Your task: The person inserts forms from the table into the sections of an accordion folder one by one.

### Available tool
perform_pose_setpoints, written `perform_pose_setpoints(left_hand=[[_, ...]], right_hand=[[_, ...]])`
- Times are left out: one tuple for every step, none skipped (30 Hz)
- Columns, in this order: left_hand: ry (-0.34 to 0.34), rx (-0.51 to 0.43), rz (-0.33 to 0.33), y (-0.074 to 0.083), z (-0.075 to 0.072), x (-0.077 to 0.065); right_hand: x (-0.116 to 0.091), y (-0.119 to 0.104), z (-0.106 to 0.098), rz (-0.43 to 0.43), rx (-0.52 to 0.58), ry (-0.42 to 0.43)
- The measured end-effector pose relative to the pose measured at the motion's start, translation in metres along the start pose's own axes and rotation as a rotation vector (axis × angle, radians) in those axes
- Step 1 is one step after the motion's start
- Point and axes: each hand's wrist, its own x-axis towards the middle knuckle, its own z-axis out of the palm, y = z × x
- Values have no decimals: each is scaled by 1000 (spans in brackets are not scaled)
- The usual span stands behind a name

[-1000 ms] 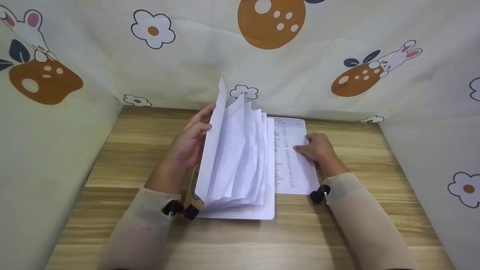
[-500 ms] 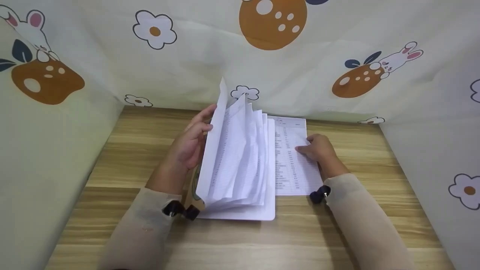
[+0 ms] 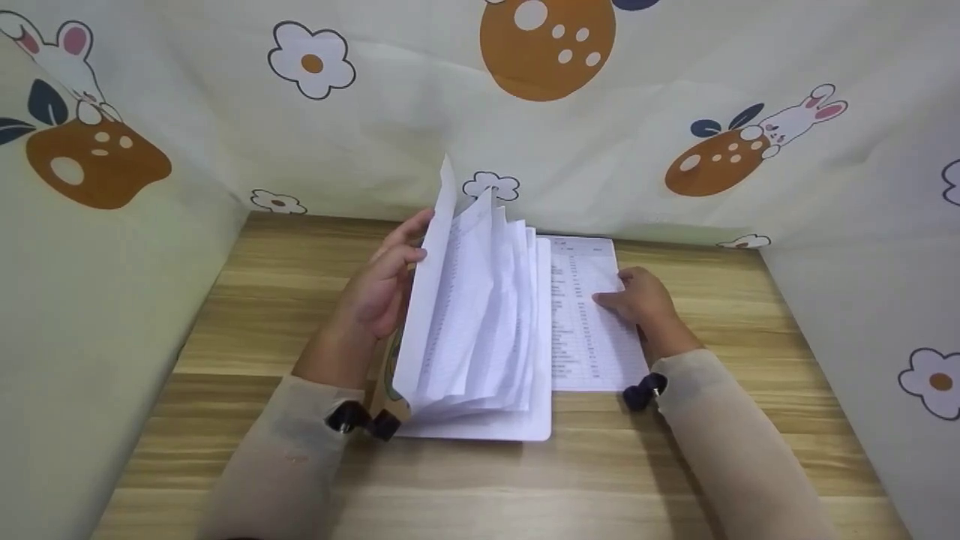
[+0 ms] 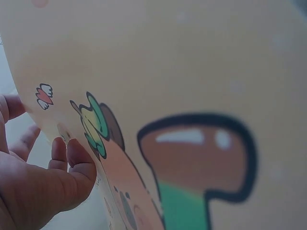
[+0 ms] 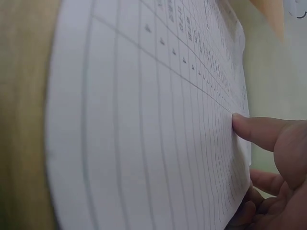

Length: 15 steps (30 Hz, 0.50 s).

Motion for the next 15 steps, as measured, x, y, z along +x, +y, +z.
perform_pose_setpoints(left_hand=[[1,-1,-1,0,0,0],[0,-3,0,0,0,0],[-1,-5,-1,0,0,0],[-1,-6,-1,0,0,0],[-3,-4,-1,0,0,1],[-5,-4,2,0,0,1],[-7,-5,4,0,0,1],[-11,-6,5,0,0,1],[-12,-8,6,0,0,0],[-13,-9,8,0,-1,0],[-15,-12,8,0,-1,0],[-15,-15,9,0,-1,0],[-15,-15,9,0,-1,0],[-15,-17,9,0,-1,0],[-11,-15,10,0,-1,0]], right_hand=[[0,1,0,-1,8,5],[0,2,-1,-9,11,11],[1,4,-1,-18,9,19],[2,5,-2,-22,16,23],[2,6,-3,-23,29,20],[3,8,-4,-21,46,16],[3,10,-5,-16,66,11],[4,11,-7,-13,84,6],[5,13,-9,-7,106,1],[4,15,-11,1,131,-7],[4,17,-13,5,154,-14],[4,19,-15,0,167,-17],[3,21,-17,-1,179,-22],[2,23,-19,-3,197,-31],[1,26,-21,-5,219,-43]])
